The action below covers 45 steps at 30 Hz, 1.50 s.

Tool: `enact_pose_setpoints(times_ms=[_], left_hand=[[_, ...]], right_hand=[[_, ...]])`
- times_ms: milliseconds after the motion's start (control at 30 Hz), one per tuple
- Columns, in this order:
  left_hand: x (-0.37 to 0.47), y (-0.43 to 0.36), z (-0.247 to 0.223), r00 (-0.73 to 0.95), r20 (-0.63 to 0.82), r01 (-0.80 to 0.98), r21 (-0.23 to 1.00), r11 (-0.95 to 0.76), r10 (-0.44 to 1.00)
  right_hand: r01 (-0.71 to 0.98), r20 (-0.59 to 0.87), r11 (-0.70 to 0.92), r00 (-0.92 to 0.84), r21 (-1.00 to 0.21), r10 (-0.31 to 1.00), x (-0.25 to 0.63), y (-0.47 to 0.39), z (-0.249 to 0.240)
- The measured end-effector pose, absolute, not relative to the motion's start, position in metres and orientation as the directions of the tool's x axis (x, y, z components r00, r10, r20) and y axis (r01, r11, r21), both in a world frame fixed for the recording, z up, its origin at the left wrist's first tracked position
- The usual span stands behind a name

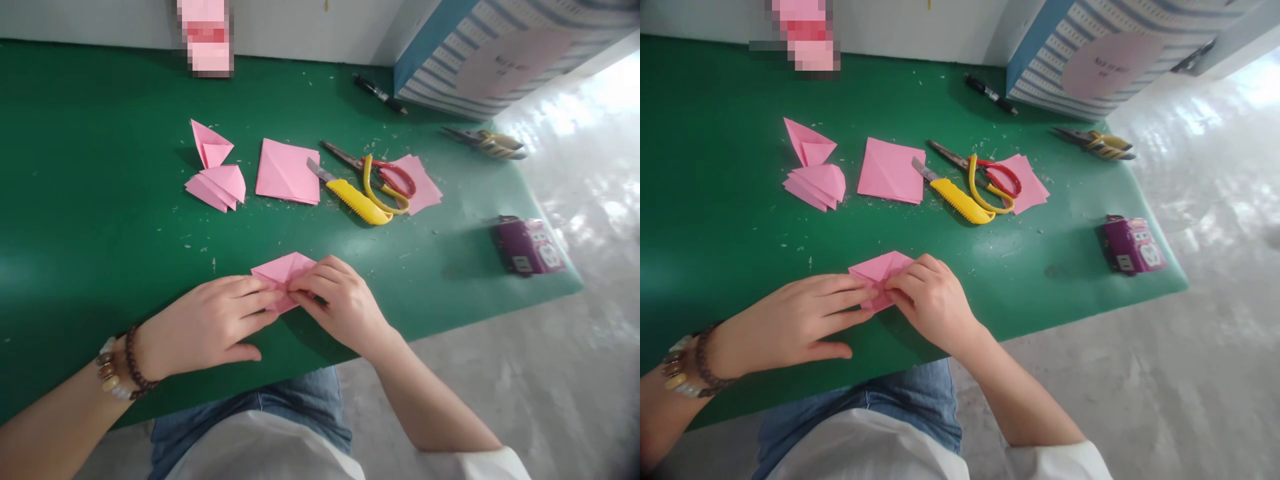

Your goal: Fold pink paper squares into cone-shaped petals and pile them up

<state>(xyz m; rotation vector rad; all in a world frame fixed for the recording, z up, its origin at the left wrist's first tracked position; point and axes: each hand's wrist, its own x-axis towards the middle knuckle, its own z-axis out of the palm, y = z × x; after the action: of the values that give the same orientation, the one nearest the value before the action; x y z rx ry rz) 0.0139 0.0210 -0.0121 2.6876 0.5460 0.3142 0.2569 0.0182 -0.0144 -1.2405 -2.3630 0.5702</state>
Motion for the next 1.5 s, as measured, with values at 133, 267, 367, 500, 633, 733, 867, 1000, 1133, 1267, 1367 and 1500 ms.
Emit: enact_pose_setpoints(times_ms=[133,267,367,500,633,733,867,1000,1133,1267,1367,1500], left_hand=[[0.014,0.023,-0.012,0.896,0.137,0.330,0.428,-0.841,0.422],[0.015,0.025,-0.011,0.885,0.116,0.345,0.488,-0.802,0.451],[0.015,0.025,-0.010,0.846,0.103,0.400,0.525,-0.752,0.522],[0.016,0.026,-0.010,0.863,0.112,0.363,0.542,-0.758,0.493],[0.015,0.028,-0.012,0.876,0.142,0.322,0.541,-0.777,0.462],[0.014,0.028,-0.014,0.877,0.155,0.314,0.530,-0.788,0.454],[0.014,0.027,-0.014,0.877,0.173,0.310,0.507,-0.804,0.447],[0.015,0.027,-0.012,0.879,0.169,0.319,0.489,-0.812,0.447],[0.014,0.027,-0.011,0.883,0.152,0.325,0.486,-0.811,0.445],[0.014,0.026,-0.011,0.872,0.160,0.335,0.494,-0.802,0.463],[0.014,0.026,-0.010,0.871,0.155,0.340,0.497,-0.798,0.467],[0.013,0.027,-0.010,0.882,0.129,0.338,0.499,-0.798,0.454]], right_hand=[[0.668,0.171,0.527,-0.524,-0.525,0.835,0.257,0.018,-0.015],[0.667,0.189,0.539,-0.524,-0.515,0.830,0.258,0.017,-0.015],[0.667,0.195,0.557,-0.540,-0.496,0.819,0.258,0.016,-0.016],[0.678,0.209,0.589,-0.560,-0.439,0.801,0.258,0.013,-0.015],[0.694,0.241,0.613,-0.566,-0.377,0.788,0.257,0.007,-0.015],[0.721,0.256,0.600,-0.543,-0.346,0.800,0.256,0.005,-0.017],[0.728,0.281,0.594,-0.524,-0.342,0.804,0.254,0.002,-0.015],[0.680,0.287,0.491,-0.399,-0.545,0.871,0.247,-0.021,-0.001],[0.508,-0.082,0.115,-0.349,-0.853,0.934,0.238,-0.057,0.009],[0.442,-0.250,-0.081,-0.338,-0.893,0.907,0.233,-0.073,0.006],[0.438,-0.285,-0.135,-0.299,-0.889,0.911,0.232,-0.072,0.005],[0.471,-0.302,-0.166,-0.228,-0.866,0.926,0.238,-0.069,0.006]])
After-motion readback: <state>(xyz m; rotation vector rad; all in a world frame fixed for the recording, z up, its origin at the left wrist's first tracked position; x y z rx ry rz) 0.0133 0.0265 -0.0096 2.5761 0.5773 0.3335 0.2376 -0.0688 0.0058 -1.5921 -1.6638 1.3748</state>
